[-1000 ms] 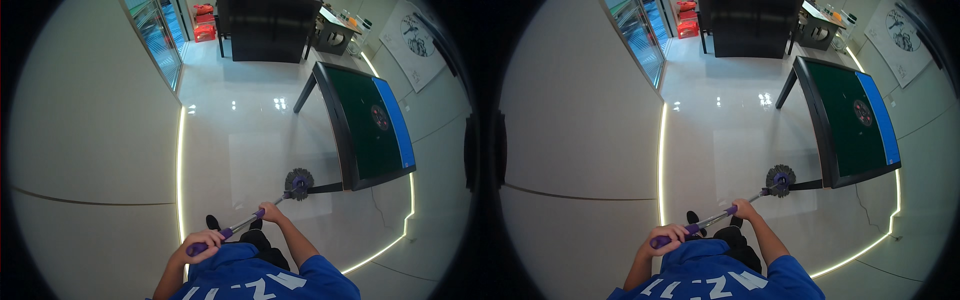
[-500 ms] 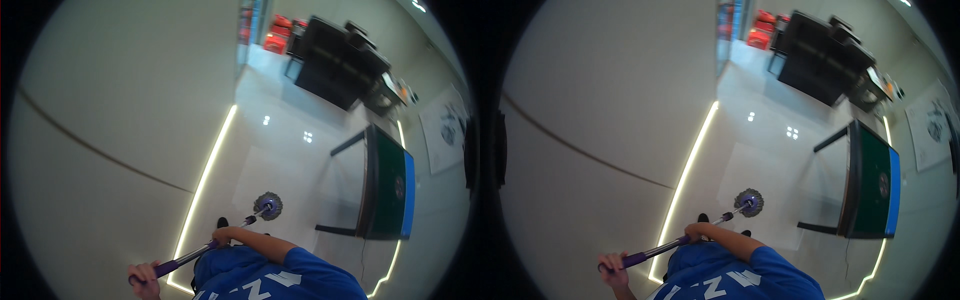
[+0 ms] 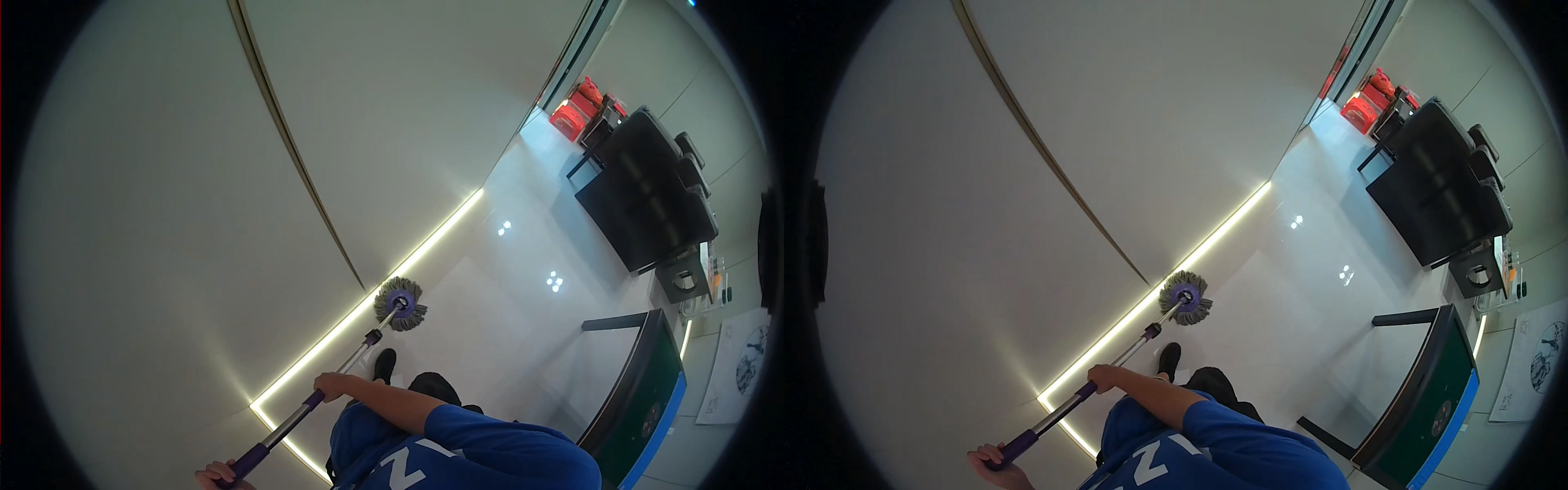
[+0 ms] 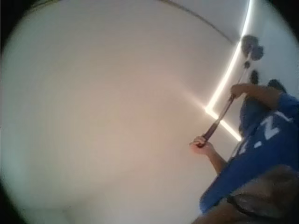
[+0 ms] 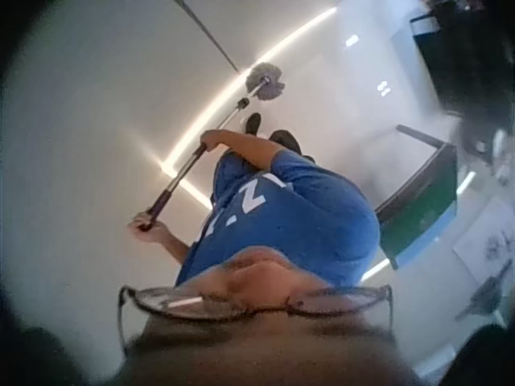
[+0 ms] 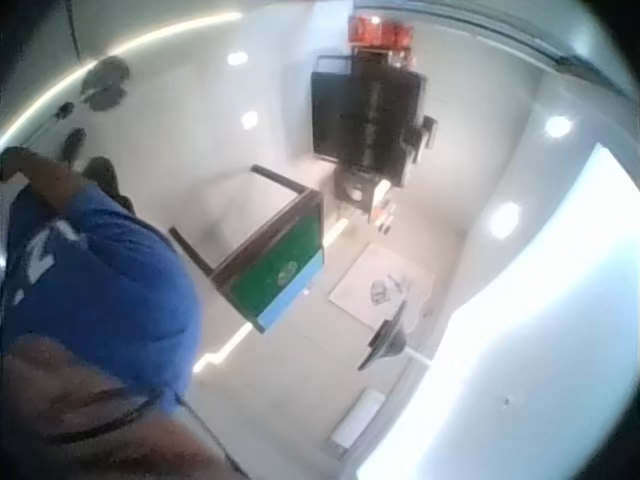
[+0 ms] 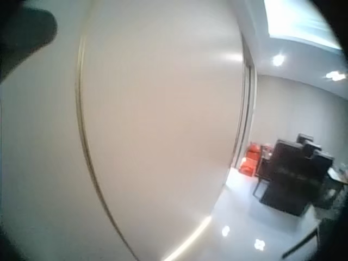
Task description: The person carries a mop out of a bathroom and mops the floor around the room with the mop.
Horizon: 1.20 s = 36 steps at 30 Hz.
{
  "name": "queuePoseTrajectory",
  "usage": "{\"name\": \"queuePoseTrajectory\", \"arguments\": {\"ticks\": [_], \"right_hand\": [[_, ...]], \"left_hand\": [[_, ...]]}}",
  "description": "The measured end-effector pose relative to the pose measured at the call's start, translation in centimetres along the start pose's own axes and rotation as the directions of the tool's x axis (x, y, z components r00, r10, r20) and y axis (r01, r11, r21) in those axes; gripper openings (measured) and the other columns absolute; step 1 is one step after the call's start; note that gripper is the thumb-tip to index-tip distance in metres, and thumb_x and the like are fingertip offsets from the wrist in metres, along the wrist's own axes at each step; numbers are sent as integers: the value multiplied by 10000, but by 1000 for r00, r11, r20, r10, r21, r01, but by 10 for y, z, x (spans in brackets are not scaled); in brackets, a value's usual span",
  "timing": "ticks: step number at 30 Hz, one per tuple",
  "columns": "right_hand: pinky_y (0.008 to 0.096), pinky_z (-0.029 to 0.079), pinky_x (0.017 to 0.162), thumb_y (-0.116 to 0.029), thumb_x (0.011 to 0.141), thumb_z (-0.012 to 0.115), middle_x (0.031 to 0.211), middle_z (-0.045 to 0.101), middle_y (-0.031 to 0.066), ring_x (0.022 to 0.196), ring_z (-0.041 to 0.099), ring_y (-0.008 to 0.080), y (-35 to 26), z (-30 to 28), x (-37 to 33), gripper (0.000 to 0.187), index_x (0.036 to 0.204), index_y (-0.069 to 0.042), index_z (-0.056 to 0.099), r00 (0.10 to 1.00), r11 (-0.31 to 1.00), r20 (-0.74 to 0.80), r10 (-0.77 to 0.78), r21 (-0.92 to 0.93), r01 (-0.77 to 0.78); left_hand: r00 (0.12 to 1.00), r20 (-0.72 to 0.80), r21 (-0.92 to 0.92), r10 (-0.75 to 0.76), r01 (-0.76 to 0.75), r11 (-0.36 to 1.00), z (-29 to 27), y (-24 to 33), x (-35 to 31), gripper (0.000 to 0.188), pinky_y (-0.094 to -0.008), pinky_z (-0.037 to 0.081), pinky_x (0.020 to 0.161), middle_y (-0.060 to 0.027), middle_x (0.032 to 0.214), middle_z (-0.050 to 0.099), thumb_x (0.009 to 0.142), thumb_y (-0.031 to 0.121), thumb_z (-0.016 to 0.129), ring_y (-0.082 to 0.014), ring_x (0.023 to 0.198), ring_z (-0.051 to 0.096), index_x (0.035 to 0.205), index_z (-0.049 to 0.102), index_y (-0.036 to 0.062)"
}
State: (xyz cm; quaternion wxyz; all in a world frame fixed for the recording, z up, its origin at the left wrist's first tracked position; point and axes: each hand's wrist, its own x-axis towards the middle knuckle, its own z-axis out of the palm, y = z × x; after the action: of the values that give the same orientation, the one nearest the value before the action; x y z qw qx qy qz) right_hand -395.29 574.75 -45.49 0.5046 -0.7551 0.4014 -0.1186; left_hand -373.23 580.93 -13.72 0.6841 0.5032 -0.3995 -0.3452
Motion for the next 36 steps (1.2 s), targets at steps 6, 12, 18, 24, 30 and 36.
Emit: {"name": "queuePoseTrajectory", "arguments": {"ticks": [6,12,18,24,30,36], "right_hand": [[438,503,763,-162,601,712,922,652,153,903,634,336,68,-1,-43,277,849,-54,652,947,985,-274,169,16,-172],[429,466,920,-192,752,667,1108,620,200,1075,579,347,127,-26,-184,539,1245,-54,502,405,894,-814,416,286,-345],[407,482,904,-322,839,562,1088,658,171,998,629,333,110,1,-341,460,1198,-35,557,204,479,-449,870,671,-566],[375,489,892,-287,860,543,1087,658,182,999,638,308,43,78,-415,408,1175,-32,586,-88,339,-394,915,867,-365],[364,490,886,-308,876,542,1110,648,190,995,640,300,21,125,-417,410,1173,-31,597,-78,228,-263,962,924,-308],[387,479,889,-306,869,549,1099,645,180,1013,619,309,60,79,-390,392,1143,-32,612,130,433,-417,899,814,-387]], "left_hand": [[943,283,-85,-176,207,975,29,-61,3,275,-350,439,775,-16,590,384,967,292,345,-145,579,387,738,336,140],[643,611,127,-462,497,859,142,-194,-19,227,-468,410,971,-155,857,594,946,192,422,-272,984,577,767,372,61],[172,825,305,-538,666,681,354,-306,-123,320,-405,364,1072,-157,1274,481,1004,293,432,-277,1210,477,1092,448,-15],[-61,878,335,-474,786,520,479,-364,-246,355,-340,460,1028,-147,1195,493,1002,317,422,-274,1128,544,1114,449,-19],[-51,831,408,-553,733,545,476,-337,-314,389,-290,507,951,-135,1173,495,991,326,449,-272,1030,607,1184,458,-12],[8,752,450,-660,725,521,338,-342,-253,408,-299,499,937,-73,1262,476,981,352,479,-253,1042,582,1239,466,36]]}}
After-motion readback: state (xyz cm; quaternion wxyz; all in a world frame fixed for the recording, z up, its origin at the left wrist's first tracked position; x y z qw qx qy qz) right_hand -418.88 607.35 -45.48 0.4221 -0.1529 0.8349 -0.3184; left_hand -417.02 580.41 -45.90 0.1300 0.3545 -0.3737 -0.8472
